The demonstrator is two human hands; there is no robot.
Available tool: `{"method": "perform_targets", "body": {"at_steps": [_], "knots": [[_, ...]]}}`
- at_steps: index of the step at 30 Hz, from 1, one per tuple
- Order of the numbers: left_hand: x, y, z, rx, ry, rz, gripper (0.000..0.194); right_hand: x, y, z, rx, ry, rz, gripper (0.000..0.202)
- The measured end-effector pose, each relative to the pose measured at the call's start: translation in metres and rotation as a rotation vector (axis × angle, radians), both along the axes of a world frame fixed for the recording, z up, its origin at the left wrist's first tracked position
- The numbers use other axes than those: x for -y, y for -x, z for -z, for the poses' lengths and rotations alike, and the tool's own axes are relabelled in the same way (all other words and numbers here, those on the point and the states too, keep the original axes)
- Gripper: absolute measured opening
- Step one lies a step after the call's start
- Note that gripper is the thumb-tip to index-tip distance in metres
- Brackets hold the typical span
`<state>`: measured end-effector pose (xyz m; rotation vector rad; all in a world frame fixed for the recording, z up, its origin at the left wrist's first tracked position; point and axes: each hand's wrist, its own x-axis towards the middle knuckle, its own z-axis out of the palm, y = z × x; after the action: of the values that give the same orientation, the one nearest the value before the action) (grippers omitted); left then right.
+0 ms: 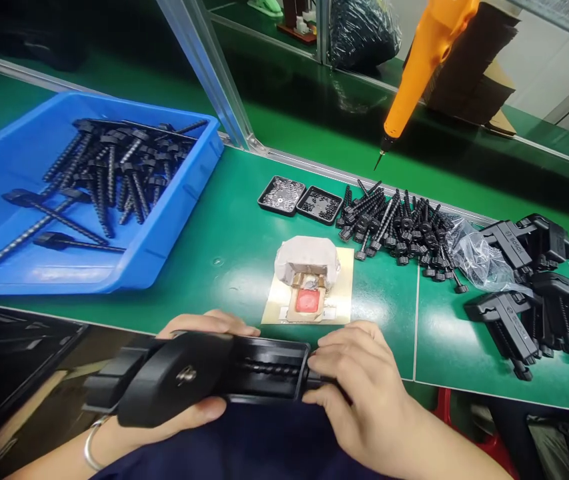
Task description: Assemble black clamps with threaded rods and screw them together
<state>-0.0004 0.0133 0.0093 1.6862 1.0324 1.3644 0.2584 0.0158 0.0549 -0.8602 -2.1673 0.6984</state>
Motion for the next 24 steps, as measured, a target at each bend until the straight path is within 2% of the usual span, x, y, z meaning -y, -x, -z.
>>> {"method": "perform_targets", "body": {"at_steps": [3, 5, 6, 8, 11, 13, 15, 17, 19, 21, 24], "knots": [[0.001, 0.002, 0.0, -0.011, -0.044, 0.0, 0.045, -0.002, -0.003, -0.009, -0.02, 0.332, 0.008, 0.04], [0.001, 0.002, -0.001, -0.017, -0.042, 0.011, 0.046, -0.003, -0.003, -0.014, -0.004, 0.415, -0.027, 0.039], [0.0, 0.002, -0.001, -0.015, -0.037, 0.022, 0.046, -0.004, -0.003, -0.016, 0.003, 0.405, -0.048, 0.038], [-0.001, 0.001, -0.002, -0.014, -0.041, 0.036, 0.046, -0.004, -0.001, -0.016, 0.035, 0.266, -0.056, 0.032], [-0.001, 0.0, -0.002, -0.025, -0.07, 0.03, 0.046, -0.002, 0.003, -0.008, 0.186, -0.14, -0.004, 0.021], [0.0, 0.003, -0.001, -0.039, -0.095, 0.006, 0.049, -0.001, 0.006, -0.001, 0.311, -0.4, 0.032, 0.021], [0.001, 0.007, 0.001, -0.044, -0.13, -0.004, 0.054, -0.001, 0.01, 0.004, 0.376, -0.574, 0.059, 0.023], [0.003, 0.012, 0.003, -0.05, -0.169, 0.001, 0.057, -0.004, 0.012, 0.003, 0.355, -0.582, 0.081, 0.023], [0.006, 0.015, 0.002, -0.071, -0.171, -0.004, 0.058, -0.007, 0.011, 0.0, 0.308, -0.44, 0.071, 0.024], [0.009, 0.014, 0.0, -0.077, -0.146, -0.027, 0.06, -0.01, 0.007, 0.001, 0.279, -0.316, -0.01, 0.029], [0.012, 0.007, 0.0, 0.024, -0.107, -0.014, 0.065, -0.014, 0.006, 0.021, 0.176, -0.344, -0.112, 0.025]]}}
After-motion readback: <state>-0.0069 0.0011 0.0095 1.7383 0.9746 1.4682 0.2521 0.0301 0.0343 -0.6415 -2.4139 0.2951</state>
